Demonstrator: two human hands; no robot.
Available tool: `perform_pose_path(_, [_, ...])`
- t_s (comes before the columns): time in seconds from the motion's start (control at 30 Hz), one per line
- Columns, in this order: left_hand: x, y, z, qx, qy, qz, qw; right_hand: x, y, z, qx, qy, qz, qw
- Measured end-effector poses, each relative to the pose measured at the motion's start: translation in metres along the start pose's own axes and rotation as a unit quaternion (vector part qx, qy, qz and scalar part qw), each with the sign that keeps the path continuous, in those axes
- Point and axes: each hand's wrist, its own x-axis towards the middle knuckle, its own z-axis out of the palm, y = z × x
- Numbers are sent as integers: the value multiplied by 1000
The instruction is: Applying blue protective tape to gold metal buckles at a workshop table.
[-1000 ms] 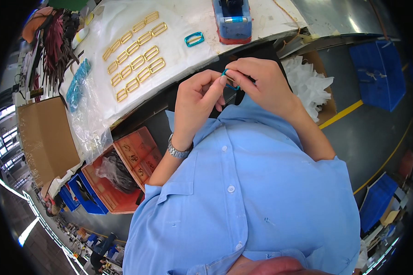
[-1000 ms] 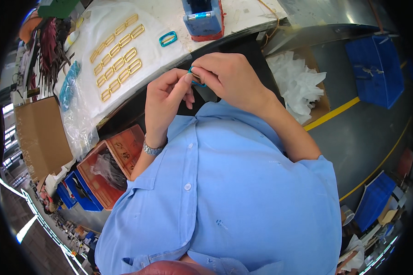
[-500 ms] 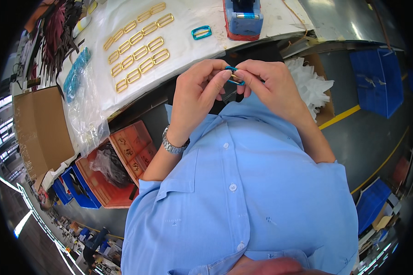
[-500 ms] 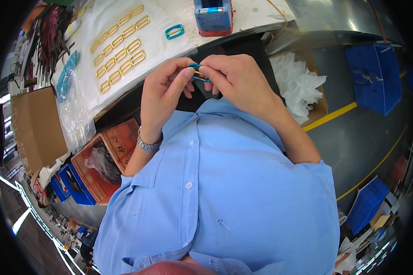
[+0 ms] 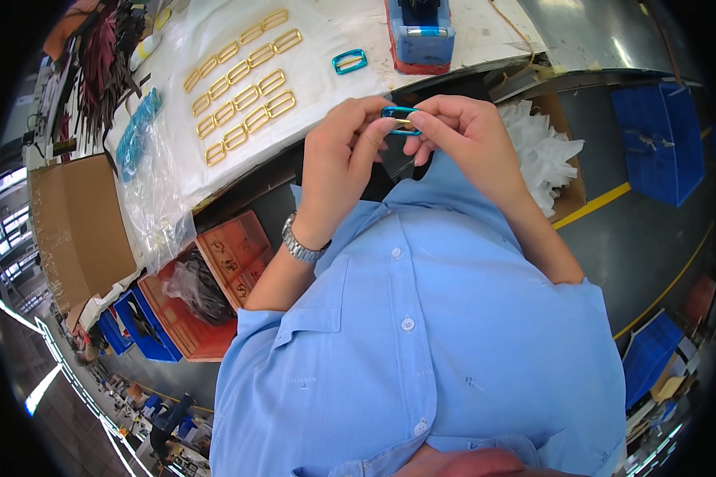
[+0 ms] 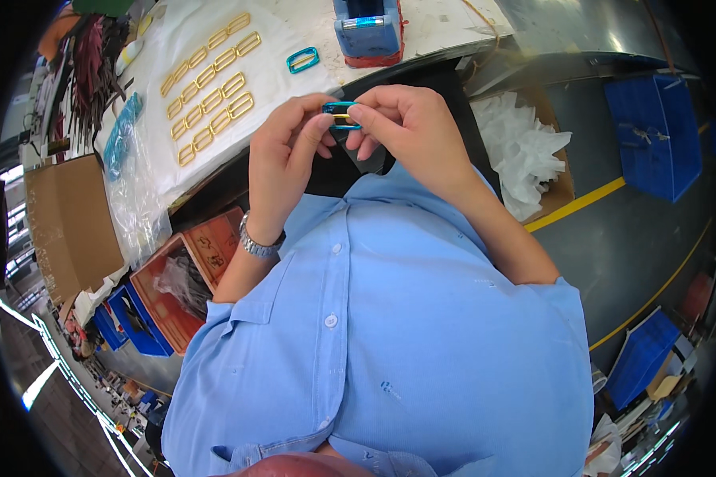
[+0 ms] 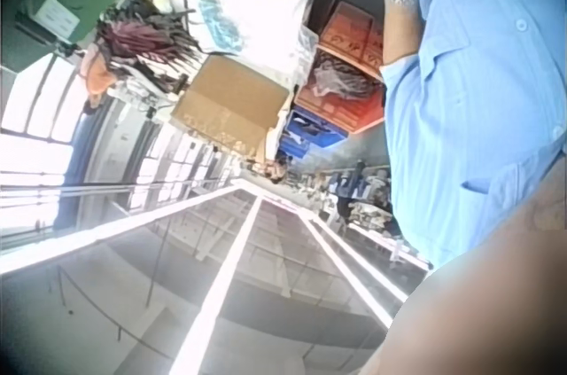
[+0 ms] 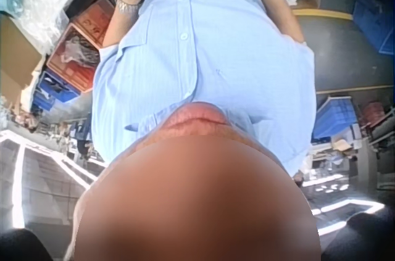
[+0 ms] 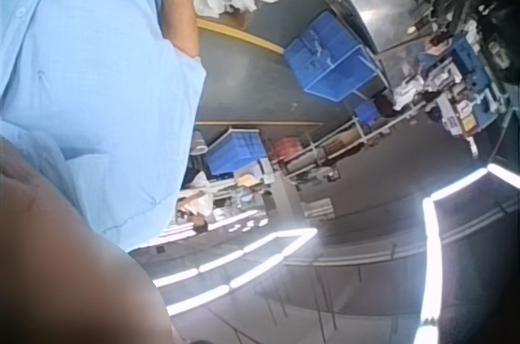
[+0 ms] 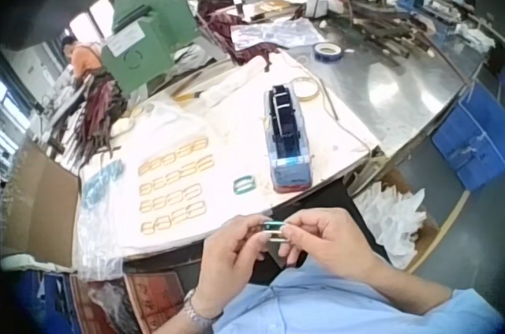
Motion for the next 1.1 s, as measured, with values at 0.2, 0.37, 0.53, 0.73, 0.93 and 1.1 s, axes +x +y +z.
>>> perform_pose_path(0.2, [22, 17, -30, 332, -102, 276, 896, 8, 4, 1, 5, -21, 21, 1000])
perform_pose_path(0.37, [37, 22, -39, 367, -123, 284, 877, 18, 14, 3, 93, -24, 12, 995])
perform_pose_path(0.53, [75, -6, -60, 424, -35, 279, 861, 17, 18, -5, 82, -15, 44, 996])
perform_pose_path(0.73, [91, -24, -54, 441, -32, 257, 859, 6, 30, -18, 71, -8, 71, 995])
perform_pose_path(0.93, [93, -25, -52, 433, -30, 235, 870, -5, 7, -20, 61, 46, 2, 997])
perform_pose_path(1.1, [89, -15, -69, 416, 32, 243, 876, 8, -28, -34, -66, 192, -174, 964])
